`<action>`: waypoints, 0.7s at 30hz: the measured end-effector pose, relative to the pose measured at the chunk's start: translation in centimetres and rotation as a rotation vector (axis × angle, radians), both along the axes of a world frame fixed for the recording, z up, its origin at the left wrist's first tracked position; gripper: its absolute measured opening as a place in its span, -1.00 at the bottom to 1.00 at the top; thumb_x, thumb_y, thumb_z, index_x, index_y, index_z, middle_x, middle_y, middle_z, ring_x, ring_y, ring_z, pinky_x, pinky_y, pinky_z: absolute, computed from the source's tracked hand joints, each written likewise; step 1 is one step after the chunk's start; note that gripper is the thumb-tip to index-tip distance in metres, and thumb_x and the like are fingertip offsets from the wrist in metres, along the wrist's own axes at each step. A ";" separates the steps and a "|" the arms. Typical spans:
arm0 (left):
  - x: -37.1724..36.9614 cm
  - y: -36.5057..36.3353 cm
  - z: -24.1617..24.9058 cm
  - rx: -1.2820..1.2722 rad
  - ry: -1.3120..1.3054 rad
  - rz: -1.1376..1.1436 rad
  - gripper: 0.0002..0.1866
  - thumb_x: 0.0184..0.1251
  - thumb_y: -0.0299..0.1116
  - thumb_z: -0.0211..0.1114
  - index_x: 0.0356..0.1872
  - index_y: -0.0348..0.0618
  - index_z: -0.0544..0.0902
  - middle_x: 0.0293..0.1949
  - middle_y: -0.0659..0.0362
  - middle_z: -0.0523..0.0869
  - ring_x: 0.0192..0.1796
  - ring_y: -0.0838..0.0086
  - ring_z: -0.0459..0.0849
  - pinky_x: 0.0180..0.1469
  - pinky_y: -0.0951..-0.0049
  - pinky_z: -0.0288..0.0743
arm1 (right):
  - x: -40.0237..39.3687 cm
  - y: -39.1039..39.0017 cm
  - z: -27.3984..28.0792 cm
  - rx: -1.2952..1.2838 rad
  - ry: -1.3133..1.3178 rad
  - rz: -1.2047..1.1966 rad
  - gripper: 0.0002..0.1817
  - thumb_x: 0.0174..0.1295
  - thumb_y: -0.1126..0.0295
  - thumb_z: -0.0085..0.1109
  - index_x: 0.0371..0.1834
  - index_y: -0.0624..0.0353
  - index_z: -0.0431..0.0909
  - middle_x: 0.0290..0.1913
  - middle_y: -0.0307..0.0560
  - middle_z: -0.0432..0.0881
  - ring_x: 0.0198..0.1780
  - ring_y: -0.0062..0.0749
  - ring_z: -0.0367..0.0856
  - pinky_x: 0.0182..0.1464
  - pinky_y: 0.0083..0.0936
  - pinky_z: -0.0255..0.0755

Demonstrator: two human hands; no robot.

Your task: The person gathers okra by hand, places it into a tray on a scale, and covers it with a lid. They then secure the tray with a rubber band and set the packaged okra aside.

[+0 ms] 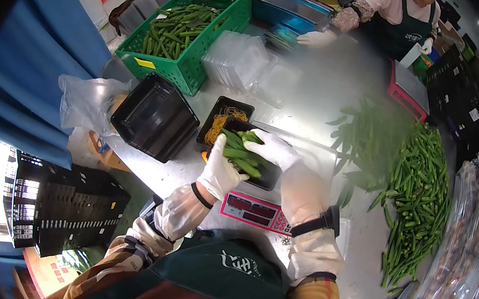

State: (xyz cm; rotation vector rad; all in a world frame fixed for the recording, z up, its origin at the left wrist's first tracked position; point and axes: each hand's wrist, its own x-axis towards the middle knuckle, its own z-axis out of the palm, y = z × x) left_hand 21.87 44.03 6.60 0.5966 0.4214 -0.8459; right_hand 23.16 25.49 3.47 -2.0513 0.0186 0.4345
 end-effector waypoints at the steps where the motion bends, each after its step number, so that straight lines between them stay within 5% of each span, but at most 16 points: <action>1: -0.4 -0.4 0.6 0.020 0.021 -0.027 -0.21 0.38 0.26 0.06 0.44 -0.08 0.23 0.45 0.03 0.27 0.49 0.09 0.19 0.50 -0.19 -0.12 | -1.0 -0.7 0.2 0.036 -0.033 -0.018 -0.47 0.36 0.09 0.15 0.30 0.15 0.45 0.18 0.00 0.62 0.20 -0.27 0.56 0.29 -0.42 0.33; 4: -2.1 -1.0 0.8 -0.005 0.126 -0.147 0.03 0.34 0.13 0.22 0.52 -0.35 -0.15 0.55 -0.14 -0.10 0.59 0.04 -0.09 0.55 -0.08 -0.22 | -4.3 -2.3 2.0 0.089 -0.060 -0.084 -0.53 0.36 0.17 0.16 0.22 0.25 0.51 0.14 0.03 0.64 0.17 -0.32 0.57 0.26 -0.45 0.35; 8: -3.2 1.0 1.0 -0.072 0.155 -0.258 0.15 0.29 -0.05 0.34 0.46 -0.54 -0.33 0.53 -0.29 -0.29 0.59 -0.01 -0.19 0.56 0.06 -0.09 | -8.9 -4.7 2.1 -0.005 -0.242 -0.255 -0.62 0.40 0.31 0.14 0.22 0.25 0.53 0.10 -0.07 0.66 0.14 -0.47 0.56 0.24 -0.54 0.37; 9: -3.5 2.2 3.9 -0.053 0.057 -0.272 0.00 0.27 -0.09 0.36 0.38 -0.68 -0.05 0.43 -0.38 0.08 0.51 -0.09 0.09 0.53 0.02 0.04 | -10.4 -5.4 2.5 0.024 -0.272 -0.327 -0.64 0.40 0.39 0.13 0.21 0.28 0.52 0.10 -0.10 0.66 0.13 -0.50 0.56 0.22 -0.58 0.38; 10: -3.1 3.8 3.2 -0.051 0.117 -0.231 -0.41 0.30 -0.15 0.34 0.13 -0.44 0.41 0.14 -0.22 0.50 0.27 -0.07 0.44 0.43 0.02 0.23 | -11.9 -6.2 2.3 -0.030 -0.381 -0.425 -0.66 0.42 0.39 0.11 0.19 0.32 0.52 0.07 -0.11 0.67 0.10 -0.51 0.58 0.20 -0.58 0.40; 13: 0.1 8.7 2.7 -0.189 -0.220 -0.031 -0.85 0.45 -0.27 0.17 -0.19 -0.10 0.59 -0.15 0.07 0.66 0.03 0.17 0.61 0.24 0.12 0.43 | -16.6 -7.7 2.5 0.074 -0.367 -0.747 -0.66 0.46 0.36 0.04 0.20 0.27 0.53 0.05 -0.10 0.69 0.06 -0.45 0.64 0.14 -0.55 0.45; 15: 3.1 12.1 1.2 0.000 -0.371 0.190 -0.75 0.48 -0.23 0.15 -0.06 -0.21 0.60 -0.04 0.08 0.67 0.07 0.22 0.60 0.24 0.15 0.44 | -19.9 -9.2 0.2 0.214 -0.280 -0.962 -0.66 0.49 0.34 -0.02 0.22 0.23 0.52 0.05 -0.06 0.68 0.04 -0.39 0.67 0.06 -0.50 0.51; 16: 4.1 12.9 2.2 0.113 -0.352 0.294 -0.60 0.48 -0.17 0.15 0.16 -0.25 0.51 0.20 0.00 0.55 0.29 0.18 0.47 0.38 0.13 0.30 | -21.2 -8.9 -0.1 0.236 -0.263 -1.011 -0.66 0.49 0.34 -0.01 0.23 0.24 0.52 0.05 -0.06 0.68 0.03 -0.39 0.68 0.05 -0.51 0.51; 18: 4.8 13.3 3.1 0.183 -0.475 0.368 -0.36 0.53 -0.09 0.04 0.47 -0.26 0.18 0.57 -0.04 0.00 0.61 0.20 -0.12 0.58 0.19 -0.20 | -23.2 -8.1 -0.3 0.277 -0.238 -1.107 -0.66 0.49 0.35 -0.01 0.23 0.25 0.51 0.06 -0.05 0.68 0.02 -0.41 0.68 0.03 -0.52 0.52; 21: 5.3 11.9 2.7 0.351 -0.623 0.368 -0.35 0.54 -0.08 0.01 0.49 -0.25 0.16 0.54 -0.04 0.08 0.60 0.19 -0.06 0.57 0.18 -0.18 | -24.3 -5.8 0.0 0.294 -0.189 -1.138 -0.68 0.48 0.39 0.00 0.22 0.24 0.53 0.04 -0.06 0.68 -0.01 -0.47 0.66 0.03 -0.59 0.49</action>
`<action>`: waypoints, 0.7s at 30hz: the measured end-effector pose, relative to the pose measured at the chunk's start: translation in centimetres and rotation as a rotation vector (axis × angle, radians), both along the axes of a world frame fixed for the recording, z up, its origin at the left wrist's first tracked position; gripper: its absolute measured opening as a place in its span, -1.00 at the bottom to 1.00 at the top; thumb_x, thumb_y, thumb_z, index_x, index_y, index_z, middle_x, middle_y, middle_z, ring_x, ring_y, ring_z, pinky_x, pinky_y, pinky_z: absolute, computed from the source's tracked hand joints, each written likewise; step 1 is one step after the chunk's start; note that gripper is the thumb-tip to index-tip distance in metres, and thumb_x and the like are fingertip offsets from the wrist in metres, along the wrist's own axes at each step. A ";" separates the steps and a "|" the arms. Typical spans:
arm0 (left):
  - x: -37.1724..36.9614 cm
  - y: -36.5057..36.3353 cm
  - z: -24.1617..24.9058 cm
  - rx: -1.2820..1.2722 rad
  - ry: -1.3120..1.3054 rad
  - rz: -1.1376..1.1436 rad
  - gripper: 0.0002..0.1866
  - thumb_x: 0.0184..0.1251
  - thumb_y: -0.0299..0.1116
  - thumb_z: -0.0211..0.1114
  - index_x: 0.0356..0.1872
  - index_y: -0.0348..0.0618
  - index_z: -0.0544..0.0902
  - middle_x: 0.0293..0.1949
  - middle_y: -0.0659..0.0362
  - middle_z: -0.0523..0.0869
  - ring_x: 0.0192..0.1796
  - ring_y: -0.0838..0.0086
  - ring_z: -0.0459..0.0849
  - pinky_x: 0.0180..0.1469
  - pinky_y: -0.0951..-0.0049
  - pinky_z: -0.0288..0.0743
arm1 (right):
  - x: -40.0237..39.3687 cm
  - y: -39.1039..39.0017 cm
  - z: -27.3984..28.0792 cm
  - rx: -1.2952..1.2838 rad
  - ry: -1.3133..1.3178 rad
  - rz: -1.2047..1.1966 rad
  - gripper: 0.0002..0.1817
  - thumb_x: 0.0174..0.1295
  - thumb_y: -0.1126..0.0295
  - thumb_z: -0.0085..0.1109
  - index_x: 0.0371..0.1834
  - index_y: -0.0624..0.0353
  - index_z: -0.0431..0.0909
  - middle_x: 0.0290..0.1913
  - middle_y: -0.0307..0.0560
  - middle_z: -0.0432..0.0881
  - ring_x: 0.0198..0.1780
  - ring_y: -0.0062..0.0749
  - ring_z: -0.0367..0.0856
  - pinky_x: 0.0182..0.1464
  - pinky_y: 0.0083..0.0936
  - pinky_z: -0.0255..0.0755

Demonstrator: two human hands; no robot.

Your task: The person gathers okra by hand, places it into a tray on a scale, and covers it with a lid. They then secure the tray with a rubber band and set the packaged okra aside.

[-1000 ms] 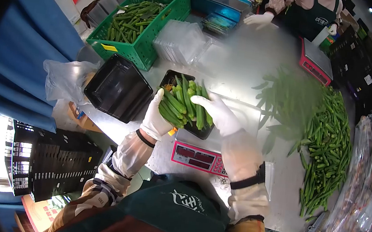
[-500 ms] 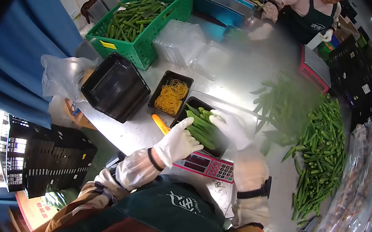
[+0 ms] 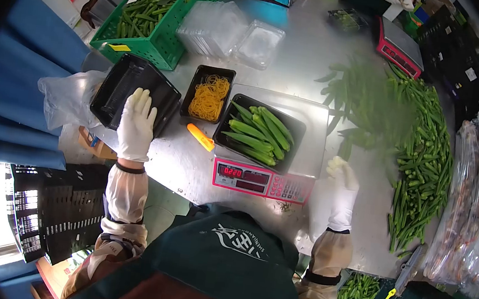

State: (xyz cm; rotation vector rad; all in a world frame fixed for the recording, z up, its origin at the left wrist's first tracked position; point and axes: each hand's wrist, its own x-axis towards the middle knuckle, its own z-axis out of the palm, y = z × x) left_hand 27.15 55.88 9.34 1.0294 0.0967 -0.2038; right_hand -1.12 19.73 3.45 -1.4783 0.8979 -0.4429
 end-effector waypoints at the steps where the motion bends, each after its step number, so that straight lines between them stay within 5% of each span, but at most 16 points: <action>1: 0.3 -0.8 -0.8 0.029 -0.023 -0.008 -0.36 0.54 -0.08 0.02 0.48 -0.25 0.18 0.54 -0.04 0.11 0.60 0.19 -0.04 0.57 0.17 -0.18 | -0.2 0.6 0.2 0.015 0.017 -0.008 -0.68 0.48 0.40 0.01 0.21 0.24 0.53 0.04 -0.06 0.68 -0.02 -0.48 0.66 0.03 -0.60 0.49; 5: 0.6 -4.5 -5.5 0.382 -0.272 -0.257 -0.43 0.55 -0.06 0.01 0.42 -0.17 0.34 0.44 0.09 0.36 0.53 0.36 0.19 0.53 0.19 -0.05 | 0.5 2.7 0.4 -0.202 0.107 0.098 -0.69 0.47 0.41 0.03 0.20 0.24 0.54 0.02 -0.09 0.69 -0.01 -0.48 0.65 0.05 -0.58 0.48; 8: -0.8 -8.5 -7.5 0.554 -0.487 -0.307 -0.56 0.52 -0.40 0.11 0.35 -0.27 0.42 0.31 0.08 0.53 0.40 0.43 0.39 0.45 0.46 0.16 | 2.1 4.7 1.6 -0.206 0.049 0.088 -0.68 0.44 0.45 0.06 0.22 0.23 0.51 0.08 -0.11 0.66 0.07 -0.42 0.62 0.18 -0.54 0.44; 14: -4.9 -12.8 -10.4 1.041 -1.099 -0.255 -0.39 0.30 -0.51 0.23 0.40 -0.18 0.35 0.42 -0.10 0.32 0.47 -0.06 0.23 0.48 0.18 0.14 | 5.1 6.3 -2.1 -0.539 -0.024 0.194 -0.43 0.39 0.52 0.07 0.47 0.18 0.22 0.46 0.06 0.27 0.43 -0.25 0.28 0.43 -0.40 0.18; 15: -5.4 -12.7 -9.8 1.131 -1.155 -0.304 -0.44 0.30 -0.42 0.23 0.34 -0.22 0.42 0.41 -0.05 0.36 0.49 -0.05 0.20 0.47 0.02 0.13 | 5.6 7.1 -1.3 -0.493 -0.021 0.242 -0.41 0.37 0.48 0.11 0.47 0.18 0.23 0.48 0.11 0.24 0.49 -0.18 0.19 0.50 -0.36 0.05; 17: -7.1 -12.6 -8.4 1.293 -1.276 -0.385 -0.47 0.29 -0.32 0.24 0.28 -0.27 0.48 0.37 -0.01 0.42 0.51 -0.02 0.15 0.45 -0.10 0.12 | 5.8 7.6 -2.2 -0.793 0.147 0.277 -0.39 0.34 0.44 0.14 0.46 0.20 0.23 0.48 0.18 0.22 0.50 -0.09 0.18 0.52 -0.32 0.00; 21: -7.2 -12.6 -8.5 1.286 -1.242 -0.433 -0.45 0.25 -0.27 0.30 0.27 -0.25 0.50 0.36 0.05 0.45 0.51 -0.04 0.15 0.45 -0.12 0.11 | 8.3 8.4 1.9 -0.913 0.222 0.271 -0.38 0.31 0.37 0.13 0.45 0.18 0.26 0.47 0.18 0.23 0.51 -0.01 0.14 0.52 -0.22 0.00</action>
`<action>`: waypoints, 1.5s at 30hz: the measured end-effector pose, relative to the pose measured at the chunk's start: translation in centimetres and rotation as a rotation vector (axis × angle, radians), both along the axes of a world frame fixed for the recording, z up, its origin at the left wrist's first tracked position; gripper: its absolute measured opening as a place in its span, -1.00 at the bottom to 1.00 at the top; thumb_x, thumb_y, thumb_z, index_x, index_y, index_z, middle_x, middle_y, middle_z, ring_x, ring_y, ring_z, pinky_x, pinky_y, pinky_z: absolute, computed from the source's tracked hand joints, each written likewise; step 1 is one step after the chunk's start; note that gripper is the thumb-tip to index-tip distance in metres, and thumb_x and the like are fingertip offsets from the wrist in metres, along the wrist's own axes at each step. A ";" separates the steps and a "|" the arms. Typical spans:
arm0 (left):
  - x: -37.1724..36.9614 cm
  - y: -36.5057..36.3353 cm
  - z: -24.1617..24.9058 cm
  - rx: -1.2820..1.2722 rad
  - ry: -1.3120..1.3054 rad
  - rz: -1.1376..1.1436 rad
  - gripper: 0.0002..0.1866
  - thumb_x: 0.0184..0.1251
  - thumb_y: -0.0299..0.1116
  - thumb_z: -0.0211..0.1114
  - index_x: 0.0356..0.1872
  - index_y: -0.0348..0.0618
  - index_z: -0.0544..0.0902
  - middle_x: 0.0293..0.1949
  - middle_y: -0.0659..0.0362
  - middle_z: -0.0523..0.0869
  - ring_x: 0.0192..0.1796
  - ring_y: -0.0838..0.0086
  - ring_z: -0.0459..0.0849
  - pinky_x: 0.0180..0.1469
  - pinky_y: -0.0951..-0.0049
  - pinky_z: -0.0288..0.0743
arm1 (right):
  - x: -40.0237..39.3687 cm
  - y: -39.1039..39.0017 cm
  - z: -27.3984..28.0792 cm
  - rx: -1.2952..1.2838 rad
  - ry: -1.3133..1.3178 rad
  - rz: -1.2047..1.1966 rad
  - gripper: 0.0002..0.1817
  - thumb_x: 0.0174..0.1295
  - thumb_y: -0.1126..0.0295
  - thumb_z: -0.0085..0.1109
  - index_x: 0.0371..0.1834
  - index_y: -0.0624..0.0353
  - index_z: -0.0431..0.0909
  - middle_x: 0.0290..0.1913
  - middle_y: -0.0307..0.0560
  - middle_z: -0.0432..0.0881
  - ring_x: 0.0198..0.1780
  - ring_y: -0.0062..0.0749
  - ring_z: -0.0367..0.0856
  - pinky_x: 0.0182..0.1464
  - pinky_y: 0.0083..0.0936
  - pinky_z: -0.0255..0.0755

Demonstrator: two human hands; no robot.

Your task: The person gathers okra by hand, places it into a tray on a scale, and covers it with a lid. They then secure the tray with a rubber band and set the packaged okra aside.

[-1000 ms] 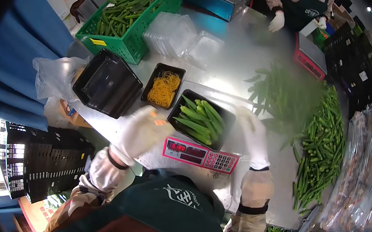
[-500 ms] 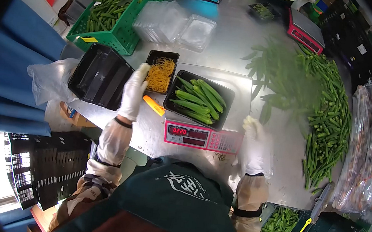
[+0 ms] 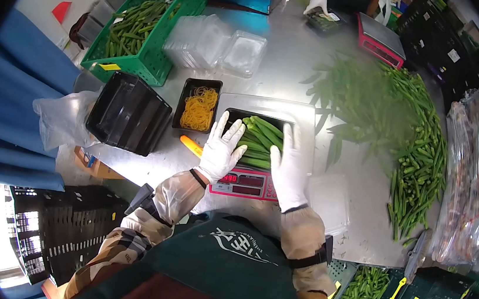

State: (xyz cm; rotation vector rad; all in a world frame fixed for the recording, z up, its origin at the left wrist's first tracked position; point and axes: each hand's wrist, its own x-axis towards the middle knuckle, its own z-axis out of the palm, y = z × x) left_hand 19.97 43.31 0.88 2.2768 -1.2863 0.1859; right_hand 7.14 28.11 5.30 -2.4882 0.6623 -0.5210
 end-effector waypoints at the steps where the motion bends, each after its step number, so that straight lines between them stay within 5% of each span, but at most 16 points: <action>1: 0.0 -0.1 -0.1 -0.019 0.033 -0.004 -0.41 0.20 -0.30 0.35 0.27 -0.27 0.48 0.34 0.01 0.46 0.50 -0.05 0.15 0.46 -0.07 0.12 | 0.5 0.0 0.4 -0.075 -0.021 0.050 -0.36 0.30 0.33 0.12 0.47 0.15 0.25 0.46 0.15 0.25 0.50 0.00 0.15 0.52 -0.19 0.00; 5: -0.3 0.0 -0.3 -0.217 0.201 -0.044 -0.04 0.09 -0.28 0.47 0.46 -0.36 0.11 0.42 -0.17 0.27 0.54 -0.06 0.07 0.50 0.16 0.11 | 2.1 -0.3 -4.2 -0.252 0.162 0.247 -0.31 0.38 0.18 -0.02 0.55 0.08 0.07 0.47 0.08 0.28 0.49 -0.08 0.22 0.51 -0.10 0.02; 9: -0.3 0.3 1.0 0.025 0.070 -0.095 -0.13 0.17 -0.18 0.39 0.46 -0.28 0.20 0.42 -0.11 0.30 0.51 -0.07 0.12 0.49 0.12 0.11 | 0.9 -1.2 -2.4 -0.114 0.013 0.317 -0.35 0.34 0.23 0.06 0.49 0.10 0.19 0.42 0.13 0.33 0.47 0.00 0.22 0.51 -0.12 0.01; 13: -0.4 0.6 0.7 -0.286 0.352 -0.013 -0.24 0.30 -0.32 0.33 0.46 -0.29 0.19 0.45 -0.09 0.27 0.52 0.07 0.15 0.52 0.22 0.00 | -4.4 -2.5 -1.3 0.081 -0.241 -0.029 -0.47 0.23 0.51 0.16 0.32 0.18 0.43 0.25 0.21 0.50 0.33 0.01 0.40 0.40 -0.25 0.24; 15: 0.2 1.4 -0.4 -0.410 0.379 0.106 -0.30 0.41 -0.38 0.25 0.49 -0.27 0.15 0.48 -0.01 0.24 0.51 0.26 0.19 0.51 0.27 0.01 | -9.5 -2.2 -4.1 0.186 -0.208 -0.177 -0.53 0.20 0.46 0.24 0.22 0.17 0.52 0.08 0.16 0.56 0.15 0.00 0.49 0.25 -0.22 0.34; 19: 1.2 2.8 -1.1 -0.576 0.554 0.232 -0.36 0.44 -0.32 0.24 0.48 -0.13 0.23 0.47 0.06 0.29 0.47 0.25 0.27 0.39 0.19 0.23 | -19.5 -1.0 -7.1 -0.097 0.300 -0.361 -0.60 0.12 0.42 0.34 0.07 0.20 0.60 -0.05 0.09 0.62 0.08 0.01 0.52 0.19 -0.19 0.40; 21: 1.3 2.9 -0.6 -0.599 0.609 0.251 -0.37 0.44 -0.33 0.23 0.47 -0.13 0.24 0.46 0.06 0.31 0.45 0.26 0.30 0.38 0.20 0.25 | -23.8 -0.6 -11.3 0.053 0.190 -0.366 -0.63 0.05 0.45 0.37 -0.01 0.16 0.66 -0.07 0.07 0.66 -0.01 -0.04 0.58 0.12 -0.24 0.46; 28: 1.4 1.9 -0.5 -0.709 0.653 0.262 -0.45 0.45 -0.44 0.20 0.43 -0.14 0.31 0.40 0.10 0.41 0.38 0.38 0.41 0.33 0.31 0.31 | -23.9 -1.1 -14.1 0.578 -0.033 -0.533 -0.84 0.10 0.57 0.35 -0.22 0.26 0.73 -0.12 -0.07 0.71 -0.10 -0.35 0.66 -0.01 -0.51 0.51; 31: 1.3 1.9 -0.3 -0.738 0.679 0.260 -0.47 0.45 -0.46 0.18 0.42 -0.13 0.33 0.39 0.09 0.43 0.38 0.39 0.41 0.33 0.33 0.31 | -24.2 -2.1 -13.4 0.612 -0.002 -0.479 -0.81 0.17 0.45 0.40 -0.20 0.30 0.71 -0.27 -0.11 0.71 -0.29 -0.54 0.58 -0.22 -0.54 0.48; 37: 1.1 3.3 0.0 -0.712 0.624 0.288 -0.53 0.41 -0.52 0.20 0.34 -0.14 0.43 0.31 0.11 0.50 0.30 0.38 0.49 0.30 0.35 0.35 | -23.5 -3.0 -11.0 0.685 0.143 -0.491 -0.79 0.20 0.35 0.40 -0.28 0.30 0.68 -0.41 -0.15 0.72 -0.40 -0.56 0.59 -0.29 -0.50 0.49; 39: 0.9 3.2 0.3 -0.679 0.533 0.306 -0.57 0.37 -0.56 0.23 0.26 -0.16 0.51 0.24 0.11 0.56 0.23 0.37 0.53 0.26 0.35 0.39 | -23.6 -3.0 -11.9 0.510 0.172 -0.442 -0.78 0.21 0.32 0.36 -0.28 0.28 0.68 -0.41 -0.05 0.72 -0.41 -0.42 0.64 -0.29 -0.42 0.51; 40: 0.7 2.7 0.8 -0.658 0.365 0.268 -0.68 0.28 -0.61 0.29 0.05 -0.16 0.64 0.04 0.14 0.67 0.10 0.35 0.61 0.17 0.37 0.46 | -23.7 -3.0 -12.4 0.423 0.185 -0.415 -0.78 0.22 0.31 0.35 -0.28 0.27 0.68 -0.41 0.00 0.72 -0.41 -0.34 0.66 -0.29 -0.38 0.52; 43: -1.0 0.9 3.1 -0.514 0.230 0.087 -0.76 0.17 -0.60 0.37 -0.14 -0.10 0.71 -0.20 0.17 0.71 -0.08 0.31 0.63 0.03 0.37 0.50 | -22.8 -2.5 -13.2 -0.050 0.396 -0.344 -0.74 0.22 0.20 0.25 -0.32 0.22 0.63 -0.31 0.14 0.66 -0.32 0.03 0.66 -0.23 -0.16 0.54; 45: -1.9 -0.6 3.3 -0.452 0.243 -0.084 -0.77 0.14 -0.55 0.39 -0.16 -0.07 0.72 -0.26 0.15 0.69 -0.12 0.26 0.63 -0.02 0.32 0.51 | -22.6 -2.5 -13.5 -0.008 0.398 -0.389 -0.72 0.25 0.19 0.19 -0.36 0.21 0.60 -0.33 0.15 0.63 -0.32 0.09 0.64 -0.24 -0.10 0.52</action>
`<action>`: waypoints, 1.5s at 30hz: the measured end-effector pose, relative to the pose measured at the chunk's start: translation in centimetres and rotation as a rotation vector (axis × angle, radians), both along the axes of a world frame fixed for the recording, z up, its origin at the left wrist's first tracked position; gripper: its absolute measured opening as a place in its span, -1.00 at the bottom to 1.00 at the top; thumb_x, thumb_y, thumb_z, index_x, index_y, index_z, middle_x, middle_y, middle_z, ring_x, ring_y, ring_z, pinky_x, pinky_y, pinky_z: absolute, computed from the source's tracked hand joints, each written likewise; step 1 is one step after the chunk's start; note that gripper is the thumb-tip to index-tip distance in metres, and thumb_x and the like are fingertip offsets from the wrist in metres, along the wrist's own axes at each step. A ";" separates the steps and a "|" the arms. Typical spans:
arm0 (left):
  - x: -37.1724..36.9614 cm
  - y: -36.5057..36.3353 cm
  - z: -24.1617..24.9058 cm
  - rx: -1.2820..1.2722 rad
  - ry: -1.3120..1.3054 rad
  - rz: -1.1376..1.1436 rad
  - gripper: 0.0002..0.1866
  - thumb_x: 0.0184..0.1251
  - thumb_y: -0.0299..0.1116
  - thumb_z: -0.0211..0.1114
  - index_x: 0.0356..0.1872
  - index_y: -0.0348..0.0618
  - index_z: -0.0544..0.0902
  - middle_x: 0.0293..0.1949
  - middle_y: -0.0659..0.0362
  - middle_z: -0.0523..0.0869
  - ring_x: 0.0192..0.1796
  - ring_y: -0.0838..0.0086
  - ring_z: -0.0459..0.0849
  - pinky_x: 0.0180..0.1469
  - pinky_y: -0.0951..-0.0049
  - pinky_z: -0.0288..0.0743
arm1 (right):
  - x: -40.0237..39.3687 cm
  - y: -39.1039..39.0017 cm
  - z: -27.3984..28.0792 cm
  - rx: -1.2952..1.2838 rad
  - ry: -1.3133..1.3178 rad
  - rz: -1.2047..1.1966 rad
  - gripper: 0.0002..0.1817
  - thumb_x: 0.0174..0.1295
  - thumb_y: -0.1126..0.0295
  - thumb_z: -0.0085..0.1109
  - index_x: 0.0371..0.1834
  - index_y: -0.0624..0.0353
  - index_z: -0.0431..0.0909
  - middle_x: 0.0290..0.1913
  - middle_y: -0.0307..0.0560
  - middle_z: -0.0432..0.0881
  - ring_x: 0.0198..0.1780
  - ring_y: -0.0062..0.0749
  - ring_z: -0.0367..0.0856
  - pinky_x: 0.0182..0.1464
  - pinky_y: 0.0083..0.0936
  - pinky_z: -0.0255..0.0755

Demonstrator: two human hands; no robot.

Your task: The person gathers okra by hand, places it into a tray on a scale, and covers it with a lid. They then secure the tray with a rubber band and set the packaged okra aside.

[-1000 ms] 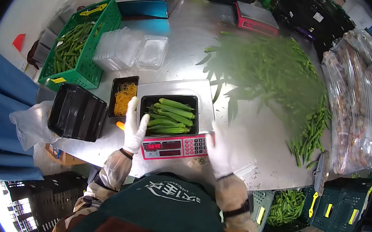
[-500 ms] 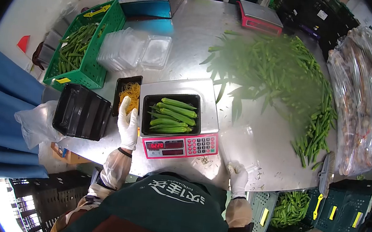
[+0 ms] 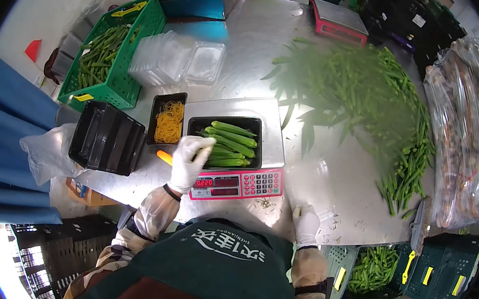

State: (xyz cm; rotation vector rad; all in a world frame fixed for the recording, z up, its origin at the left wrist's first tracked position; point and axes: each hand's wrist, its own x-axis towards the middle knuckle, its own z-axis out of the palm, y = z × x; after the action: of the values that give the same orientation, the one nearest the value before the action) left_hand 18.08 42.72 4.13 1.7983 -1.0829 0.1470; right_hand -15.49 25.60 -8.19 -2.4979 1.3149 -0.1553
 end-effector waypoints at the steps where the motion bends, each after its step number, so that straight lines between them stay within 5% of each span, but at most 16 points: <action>1: -0.2 -0.7 -0.1 0.099 0.004 -0.056 -0.79 0.14 -0.50 0.38 -0.18 -0.06 0.73 -0.26 0.15 0.69 -0.12 0.25 0.63 -0.05 0.32 0.52 | 0.0 0.0 -0.2 0.015 -0.004 -0.029 -0.71 0.26 0.18 0.17 -0.39 0.21 0.58 -0.34 0.16 0.62 -0.32 0.12 0.63 -0.24 -0.06 0.50; 8: 2.3 -3.4 -2.0 0.310 -0.138 -0.271 -0.90 0.15 -0.44 0.38 -0.29 -0.04 0.76 -0.36 0.16 0.64 -0.31 0.26 0.66 -0.27 0.33 0.54 | -0.6 0.2 -0.5 0.118 -0.128 -0.118 -0.79 0.22 0.28 0.25 -0.30 0.23 0.67 -0.38 0.19 0.66 -0.33 0.04 0.67 -0.25 -0.17 0.51; 19: 5.6 -5.6 -1.7 0.624 -0.374 -0.566 -0.87 0.09 -0.36 0.41 -0.31 -0.04 0.77 -0.37 0.16 0.62 -0.29 0.22 0.67 -0.26 0.27 0.54 | -0.1 0.6 1.4 0.048 -0.080 0.045 -0.83 0.21 0.29 0.23 -0.27 0.13 0.68 -0.31 0.11 0.65 -0.32 0.04 0.65 -0.25 -0.17 0.52; 24: 5.5 -6.4 -1.9 0.885 -0.493 -0.483 -0.75 0.07 -0.32 0.42 -0.17 -0.01 0.75 -0.31 0.15 0.64 -0.18 0.21 0.68 -0.21 0.26 0.57 | 0.2 0.5 0.8 0.044 -0.024 0.000 -0.84 0.19 0.28 0.22 -0.27 0.08 0.70 -0.30 0.08 0.65 -0.32 0.03 0.65 -0.24 -0.16 0.54; 33: 5.8 -6.3 0.0 0.874 -0.248 -0.566 -0.82 0.05 -0.42 0.41 -0.28 0.02 0.72 -0.27 0.21 0.69 -0.05 0.24 0.64 -0.03 0.26 0.55 | -0.3 1.2 0.5 0.064 -0.112 -0.072 -0.84 0.16 0.27 0.24 -0.26 0.03 0.72 -0.27 0.07 0.66 -0.27 0.00 0.67 -0.21 -0.17 0.54; 41: 5.8 -6.5 -0.6 0.880 -0.601 -0.600 -0.84 -0.01 -0.36 0.42 -0.36 -0.05 0.67 -0.30 0.09 0.66 -0.09 0.17 0.62 -0.07 0.20 0.53 | 0.0 1.5 0.6 0.117 -0.127 -0.070 -0.79 0.19 0.25 0.21 -0.14 -0.07 0.74 -0.16 0.04 0.69 -0.15 0.02 0.67 -0.06 -0.20 0.56; 45: 6.2 -6.3 1.0 0.944 -0.329 -0.677 -0.78 0.02 -0.36 0.40 -0.28 -0.09 0.62 -0.28 0.03 0.66 -0.09 0.09 0.62 -0.05 0.17 0.53 | -1.1 0.7 4.0 0.162 -0.256 -0.113 -0.77 0.21 0.22 0.20 -0.21 0.11 0.68 -0.19 0.10 0.64 -0.16 0.04 0.64 -0.08 -0.14 0.53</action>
State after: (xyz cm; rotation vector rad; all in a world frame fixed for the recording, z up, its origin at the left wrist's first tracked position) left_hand 24.31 36.43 5.13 2.0959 -2.1841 -0.5911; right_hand -16.55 26.35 -4.18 -2.1871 1.3058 -0.3659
